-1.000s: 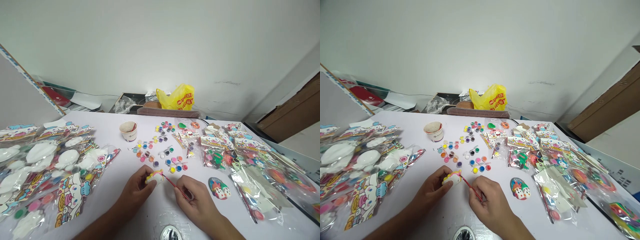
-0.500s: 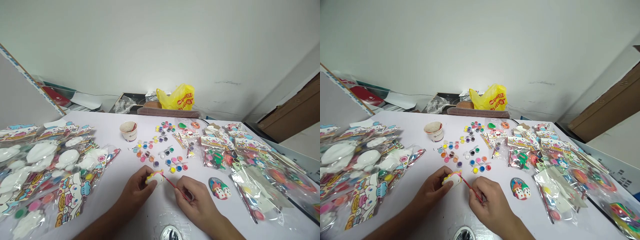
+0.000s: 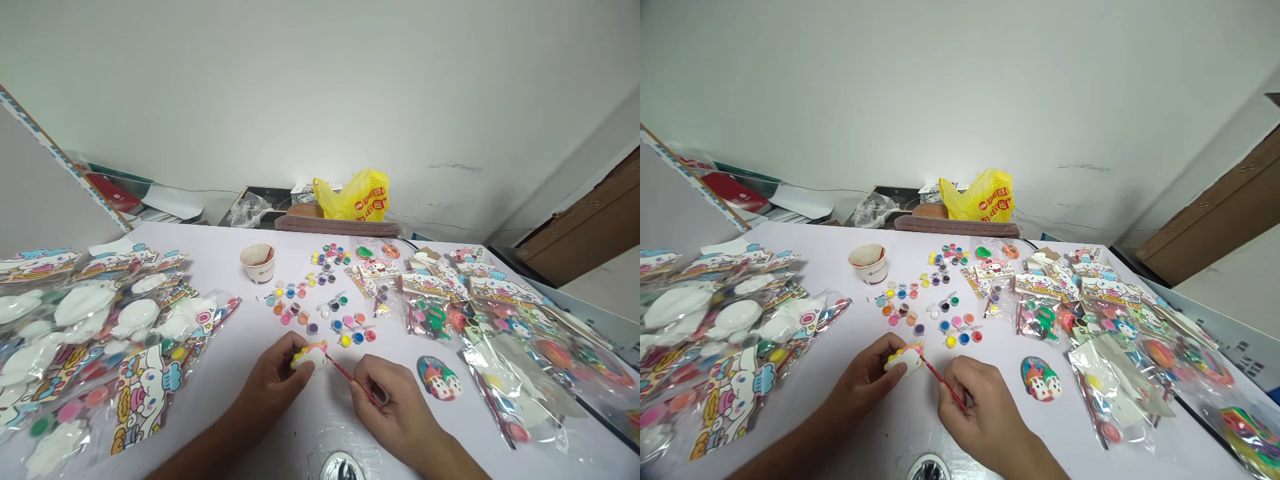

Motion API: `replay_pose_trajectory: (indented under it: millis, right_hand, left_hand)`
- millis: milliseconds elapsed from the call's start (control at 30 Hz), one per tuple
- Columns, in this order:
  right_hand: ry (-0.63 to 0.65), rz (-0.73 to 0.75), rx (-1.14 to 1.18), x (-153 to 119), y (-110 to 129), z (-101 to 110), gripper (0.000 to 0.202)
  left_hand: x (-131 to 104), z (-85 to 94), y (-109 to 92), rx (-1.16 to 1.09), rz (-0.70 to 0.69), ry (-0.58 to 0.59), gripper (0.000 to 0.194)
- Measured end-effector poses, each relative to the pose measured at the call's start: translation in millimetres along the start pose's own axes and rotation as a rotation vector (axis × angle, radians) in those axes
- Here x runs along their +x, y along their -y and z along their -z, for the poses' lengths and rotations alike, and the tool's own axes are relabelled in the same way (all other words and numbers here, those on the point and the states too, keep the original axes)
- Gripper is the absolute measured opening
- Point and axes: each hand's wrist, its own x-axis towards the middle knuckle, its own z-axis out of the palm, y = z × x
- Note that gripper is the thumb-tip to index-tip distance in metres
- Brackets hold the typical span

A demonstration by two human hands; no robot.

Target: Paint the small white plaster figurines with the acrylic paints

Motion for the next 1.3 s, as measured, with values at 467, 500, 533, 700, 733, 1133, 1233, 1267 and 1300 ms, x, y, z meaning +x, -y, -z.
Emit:
replay_pose_trajectory:
  millis: [467,500,533,700,733,1133,1233,1267,1300]
  right_hand:
    - [-0.071,0.056,-0.030,-3,0,1,0.023]
    - [-0.082,0.059,-0.035,-3,0,1,0.023]
    - [-0.083,0.060,-0.037,-3,0,1,0.023]
    - [-0.049,0.055,-0.031,-2,2,-1,0.022]
    - [-0.044,0.057,-0.029,-1,2,-1,0.023]
    - [-0.001,0.047,0.002,-2,6,-5,0.025]
    - [-0.003,0.032,-0.007,-2,5,-4,0.024]
    - [-0.007,0.029,-0.012,-2,5,-4,0.024]
    - [-0.011,0.028,-0.016,-2,5,-3,0.024]
  left_hand:
    - [0,-3.9,-3,0.106,-0.019,-0.050,0.016]
    - [0,-5.2,-3,0.143,-0.023,-0.061,0.014]
    - [-1,-6.5,-4,0.185,-0.028,-0.072,0.011]
    - [-5,-11.7,-6,0.410,-0.112,-0.109,0.004]
    - [-6,-12.0,-6,0.447,-0.128,-0.112,0.005]
    - [-6,-11.9,-2,0.552,-0.187,-0.116,0.007]
    - [-8,-12.4,-3,0.539,-0.182,-0.119,0.007]
    - [-9,-12.5,-4,0.537,-0.178,-0.122,0.006]
    - [-9,-12.6,-4,0.536,-0.174,-0.125,0.007]
